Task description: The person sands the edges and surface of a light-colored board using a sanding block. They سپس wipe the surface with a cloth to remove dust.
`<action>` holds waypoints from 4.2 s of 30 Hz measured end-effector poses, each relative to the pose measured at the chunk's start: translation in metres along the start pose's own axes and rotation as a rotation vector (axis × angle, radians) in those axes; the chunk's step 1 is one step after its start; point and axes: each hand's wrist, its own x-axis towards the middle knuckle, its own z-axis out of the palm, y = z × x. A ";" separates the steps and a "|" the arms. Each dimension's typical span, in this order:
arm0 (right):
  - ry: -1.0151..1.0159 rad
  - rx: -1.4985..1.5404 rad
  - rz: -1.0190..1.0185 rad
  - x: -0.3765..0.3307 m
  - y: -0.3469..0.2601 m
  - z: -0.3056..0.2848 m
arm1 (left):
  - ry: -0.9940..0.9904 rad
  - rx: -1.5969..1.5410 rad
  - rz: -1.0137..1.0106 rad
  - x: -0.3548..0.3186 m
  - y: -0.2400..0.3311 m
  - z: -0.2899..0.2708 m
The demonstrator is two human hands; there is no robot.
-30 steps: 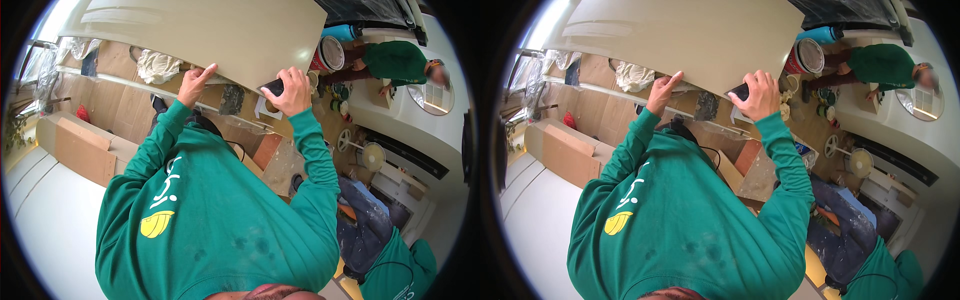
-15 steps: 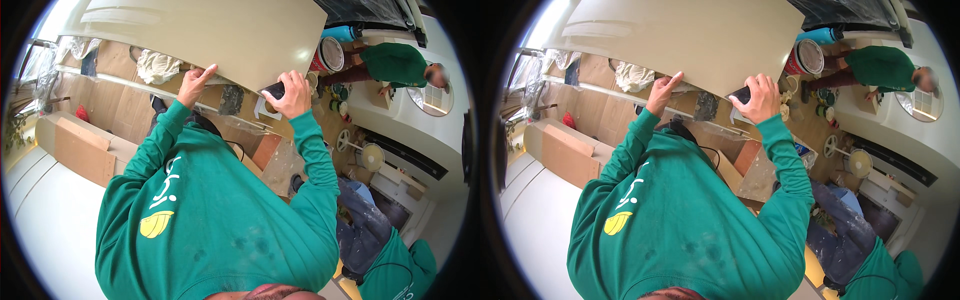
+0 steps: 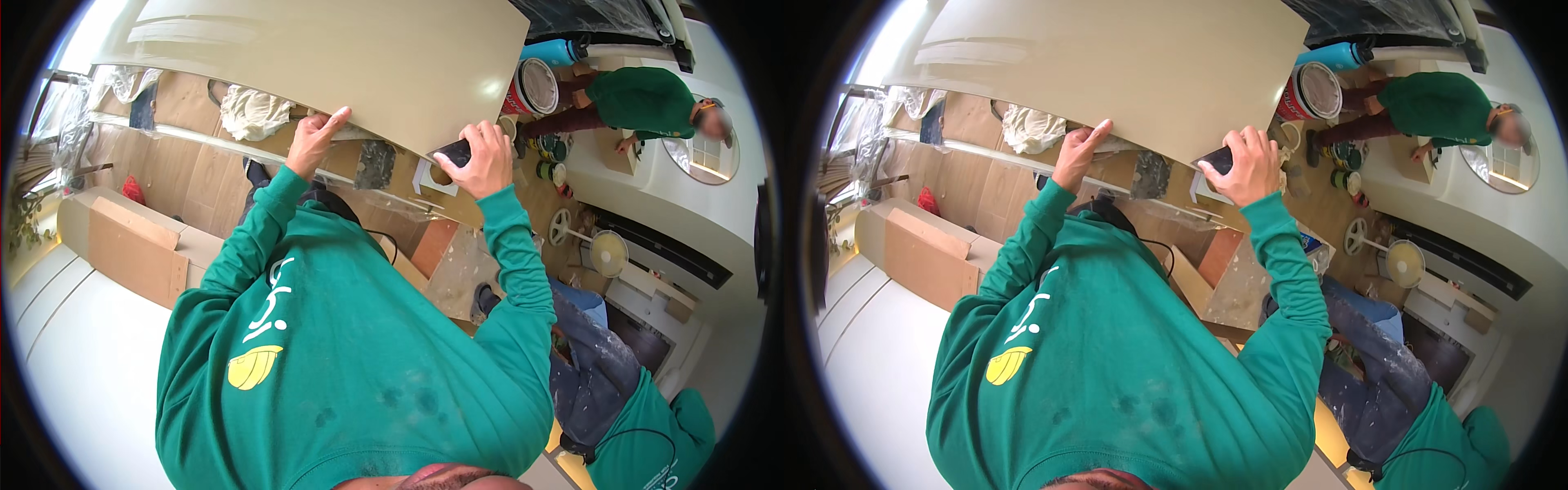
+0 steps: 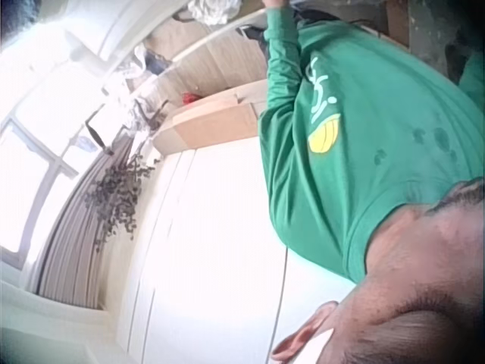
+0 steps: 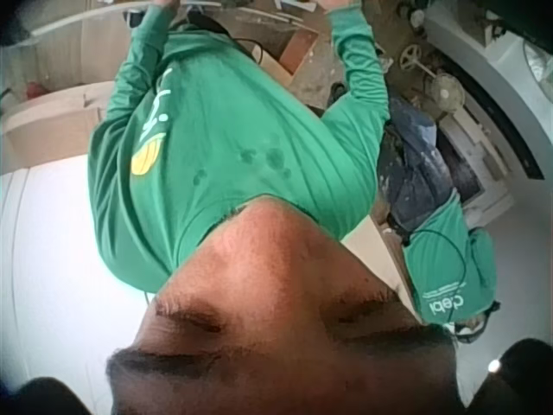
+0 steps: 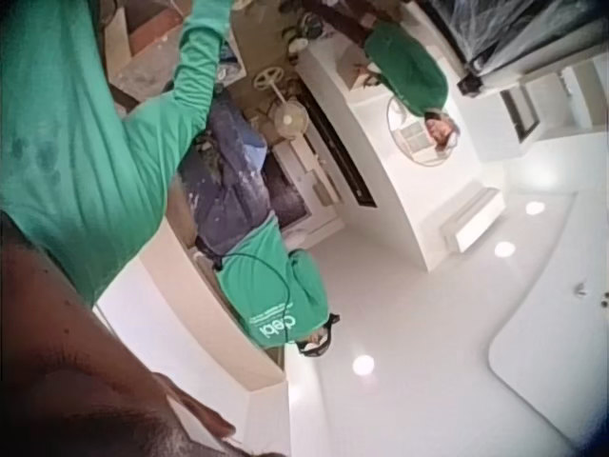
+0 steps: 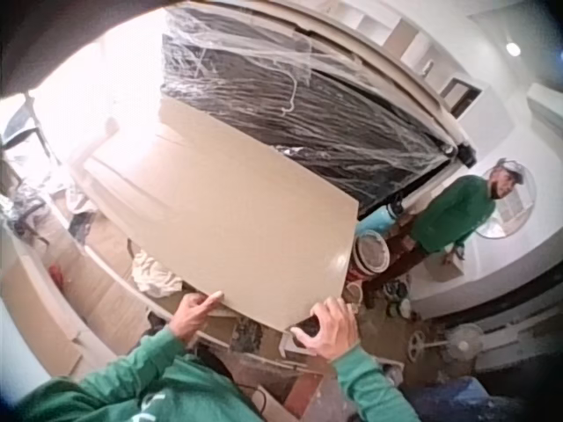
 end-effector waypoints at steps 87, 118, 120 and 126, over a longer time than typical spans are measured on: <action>0.011 0.028 -0.021 0.019 -0.025 0.004 | 0.021 0.030 0.043 0.009 -0.015 -0.002; -0.031 0.013 -0.352 0.039 -0.005 -0.008 | -0.020 0.000 -0.003 0.003 -0.004 -0.002; -0.033 0.047 -0.370 0.045 -0.002 -0.004 | 0.004 -0.036 -0.019 0.001 -0.004 0.001; -0.073 0.119 -0.429 0.062 -0.001 0.004 | 0.014 -0.036 0.001 0.007 -0.015 -0.001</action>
